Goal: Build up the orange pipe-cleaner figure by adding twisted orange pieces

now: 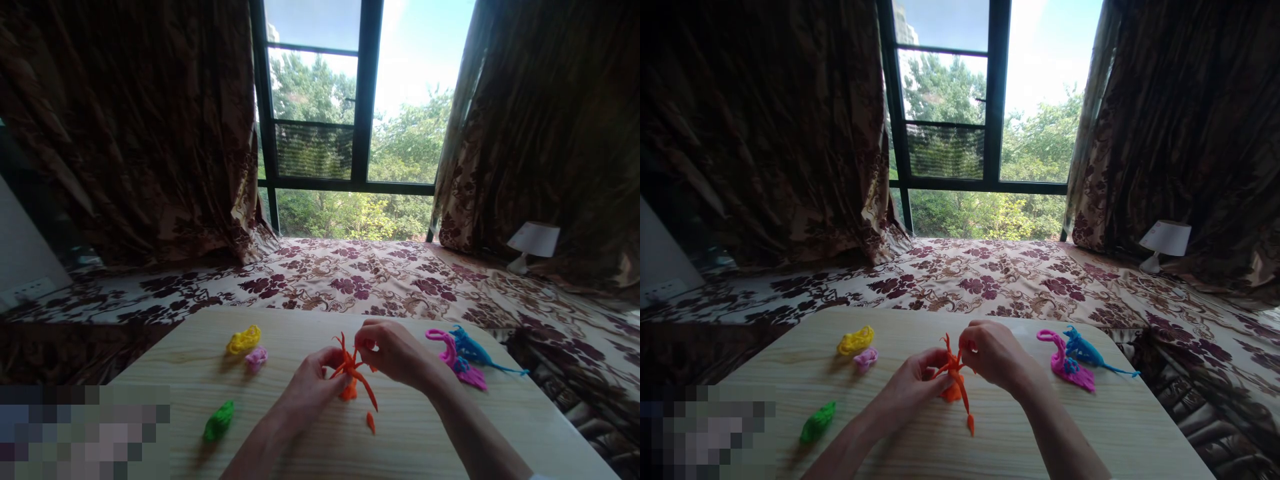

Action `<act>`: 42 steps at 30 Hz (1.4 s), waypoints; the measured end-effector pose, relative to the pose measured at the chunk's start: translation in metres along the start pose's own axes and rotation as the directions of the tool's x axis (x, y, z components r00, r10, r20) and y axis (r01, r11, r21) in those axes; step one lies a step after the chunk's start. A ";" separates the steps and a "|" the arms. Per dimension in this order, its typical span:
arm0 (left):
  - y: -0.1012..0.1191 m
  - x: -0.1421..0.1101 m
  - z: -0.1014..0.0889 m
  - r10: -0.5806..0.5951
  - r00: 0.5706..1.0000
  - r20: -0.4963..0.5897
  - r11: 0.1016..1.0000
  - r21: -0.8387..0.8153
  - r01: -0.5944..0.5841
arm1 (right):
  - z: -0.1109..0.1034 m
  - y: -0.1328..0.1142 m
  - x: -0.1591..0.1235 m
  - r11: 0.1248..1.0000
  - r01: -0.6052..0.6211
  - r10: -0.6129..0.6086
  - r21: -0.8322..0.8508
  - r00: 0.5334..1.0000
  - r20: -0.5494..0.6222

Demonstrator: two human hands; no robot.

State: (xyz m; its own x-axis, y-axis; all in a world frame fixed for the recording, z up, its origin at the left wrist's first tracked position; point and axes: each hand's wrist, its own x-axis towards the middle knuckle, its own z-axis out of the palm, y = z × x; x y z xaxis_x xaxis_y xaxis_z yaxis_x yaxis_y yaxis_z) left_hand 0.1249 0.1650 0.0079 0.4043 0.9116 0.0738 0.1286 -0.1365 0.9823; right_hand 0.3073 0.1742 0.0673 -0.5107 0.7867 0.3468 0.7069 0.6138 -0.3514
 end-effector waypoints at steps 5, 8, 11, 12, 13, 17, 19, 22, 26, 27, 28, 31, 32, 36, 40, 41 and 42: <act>-0.001 0.001 0.000 0.006 1.000 0.005 1.000 0.014 -0.006 | 0.002 0.002 0.001 1.000 0.009 -0.009 0.010 1.000 0.003; -0.002 0.002 0.000 0.007 1.000 -0.001 1.000 0.020 -0.007 | 0.003 0.003 0.001 1.000 0.006 -0.006 0.016 1.000 0.001; -0.002 0.002 0.000 0.012 1.000 0.003 1.000 0.015 -0.012 | 0.003 0.002 0.001 1.000 -0.003 0.003 0.017 1.000 -0.013; -0.003 0.002 0.000 0.013 1.000 0.007 1.000 0.013 -0.013 | 0.002 0.002 0.000 1.000 -0.006 0.006 0.017 1.000 -0.020; -0.003 0.002 0.000 0.013 1.000 0.011 1.000 0.012 -0.014 | 0.002 0.001 0.000 1.000 -0.008 0.009 0.016 1.000 -0.026; -0.003 0.002 0.000 0.012 1.000 0.017 1.000 0.018 -0.012 | 0.001 0.001 0.001 1.000 -0.011 0.011 0.019 0.999 -0.037; -0.003 0.002 0.000 0.015 1.000 0.024 1.000 0.023 -0.016 | 0.001 0.000 0.001 1.000 -0.009 0.010 0.021 0.999 -0.043; -0.001 0.001 0.000 0.020 0.999 0.028 0.999 0.031 -0.021 | 0.000 0.000 0.002 1.000 -0.008 0.009 0.022 0.998 -0.062; 0.002 0.001 0.000 0.021 0.999 0.030 0.999 0.042 -0.022 | -0.003 0.000 0.003 1.000 -0.013 0.015 0.023 0.996 -0.088; 0.002 0.001 0.000 0.022 0.999 0.029 0.999 0.044 -0.023 | -0.004 0.000 0.004 0.999 -0.018 0.020 0.027 0.995 -0.097; 0.002 0.001 0.001 0.022 1.000 0.021 0.999 0.048 -0.023 | -0.006 0.001 0.004 0.999 -0.024 0.028 0.036 0.994 -0.110; 0.000 0.001 0.003 0.011 0.998 -0.054 0.997 0.073 -0.007 | -0.011 0.002 0.003 0.995 -0.043 0.057 0.089 0.986 -0.157; 0.000 0.000 0.003 0.002 0.996 -0.087 0.997 0.079 0.005 | -0.012 0.002 0.003 0.993 -0.047 0.066 0.111 0.984 -0.168; 0.004 -0.001 0.003 -0.031 0.987 -0.157 0.997 0.067 0.042 | -0.016 0.006 0.001 0.982 -0.072 0.103 0.173 0.979 -0.178; 0.010 -0.003 -0.002 -0.033 0.992 -0.124 0.999 0.022 0.036 | -0.013 0.012 -0.002 0.974 -0.093 0.128 0.209 0.978 -0.163; 0.011 -0.002 -0.003 -0.038 0.993 -0.112 0.999 0.010 0.039 | -0.012 0.013 -0.002 0.971 -0.097 0.132 0.217 0.980 -0.152; 0.012 -0.002 -0.004 -0.042 0.994 -0.105 0.999 0.002 0.043 | -0.009 0.014 -0.004 0.969 -0.103 0.137 0.223 0.981 -0.140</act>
State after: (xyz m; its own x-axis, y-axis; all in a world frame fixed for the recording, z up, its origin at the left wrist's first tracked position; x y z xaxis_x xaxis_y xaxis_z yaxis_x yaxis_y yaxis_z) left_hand 0.1218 0.1628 0.0205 0.3011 0.9523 0.0498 0.1472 -0.0980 0.9842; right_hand 0.3233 0.1791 0.0696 -0.3356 0.8461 0.4141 0.6285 0.5286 -0.5706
